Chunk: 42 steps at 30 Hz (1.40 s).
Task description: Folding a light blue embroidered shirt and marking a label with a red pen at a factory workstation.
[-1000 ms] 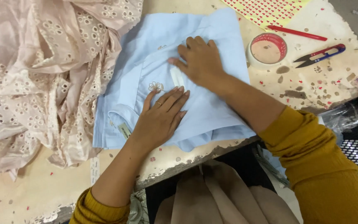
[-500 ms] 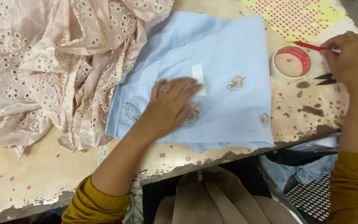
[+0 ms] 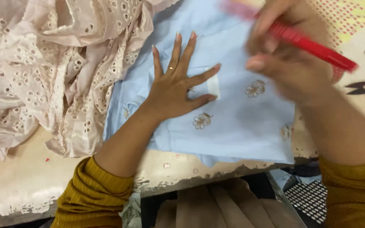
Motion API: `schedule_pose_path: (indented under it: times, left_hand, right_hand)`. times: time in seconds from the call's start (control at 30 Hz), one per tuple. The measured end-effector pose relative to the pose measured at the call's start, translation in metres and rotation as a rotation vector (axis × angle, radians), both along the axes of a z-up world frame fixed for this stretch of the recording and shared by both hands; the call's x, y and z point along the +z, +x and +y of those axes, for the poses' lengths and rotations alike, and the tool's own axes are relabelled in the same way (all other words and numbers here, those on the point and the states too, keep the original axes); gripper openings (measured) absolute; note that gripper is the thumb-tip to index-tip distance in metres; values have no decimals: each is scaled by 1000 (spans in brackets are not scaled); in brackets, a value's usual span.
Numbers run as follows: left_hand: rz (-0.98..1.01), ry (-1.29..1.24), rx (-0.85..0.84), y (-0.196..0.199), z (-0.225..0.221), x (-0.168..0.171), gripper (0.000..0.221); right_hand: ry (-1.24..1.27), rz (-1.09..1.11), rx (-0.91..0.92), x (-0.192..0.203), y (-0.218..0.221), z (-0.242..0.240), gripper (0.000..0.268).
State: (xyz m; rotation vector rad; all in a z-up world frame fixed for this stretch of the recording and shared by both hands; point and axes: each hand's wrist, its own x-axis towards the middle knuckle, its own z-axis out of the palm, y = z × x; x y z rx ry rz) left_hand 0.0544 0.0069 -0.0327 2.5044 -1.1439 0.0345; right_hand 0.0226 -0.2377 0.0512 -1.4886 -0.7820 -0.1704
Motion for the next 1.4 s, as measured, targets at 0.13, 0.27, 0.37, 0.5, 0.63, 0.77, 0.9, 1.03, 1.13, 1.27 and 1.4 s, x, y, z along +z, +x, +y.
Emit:
schedule_pose_path:
  times: [0.13,0.27,0.37,0.5,0.63,0.77,0.9,1.03,1.13,1.27,1.4]
  left_hand:
    - [16,7,9,3,-3,0,63]
    - [101,-30,-31,5,0,2,53]
    - [140,-69,-67,6,0,7,43]
    - [252,0,-65,6,-2,23,30]
    - [255,-17,-81,7,-1,22,36]
    - [243,2,-81,7,0,22,35]
    - [252,12,-64,7,-1,22,31]
    - [265,44,-51,6,-1,26,19]
    - [235,9,-54,5,-1,25,24]
    - [237,8,-55,4,0,25,36]
    - [216,20,-49,3,-1,25,16]
  right_hand:
    - [135,327,32,-51,23,24,42]
    - [71,725,244,-69,36,14,39]
    - [-125,678,94,-60,30,24,11]
    - [-490,432,-130,-60,22,35,48]
    - [-533,200,-207,-72,15,35,46]
    - [-557,174,-232,-80,16,34,49]
    - [-505,64,-140,-84,16,34,49]
    - [-486,35,-76,-83,18,37,50]
    - [-554,66,-98,-84,17,36,49]
    - [-511,55,-67,-81,16,38,51]
    - [-536,121,-85,-80,17,36,51]
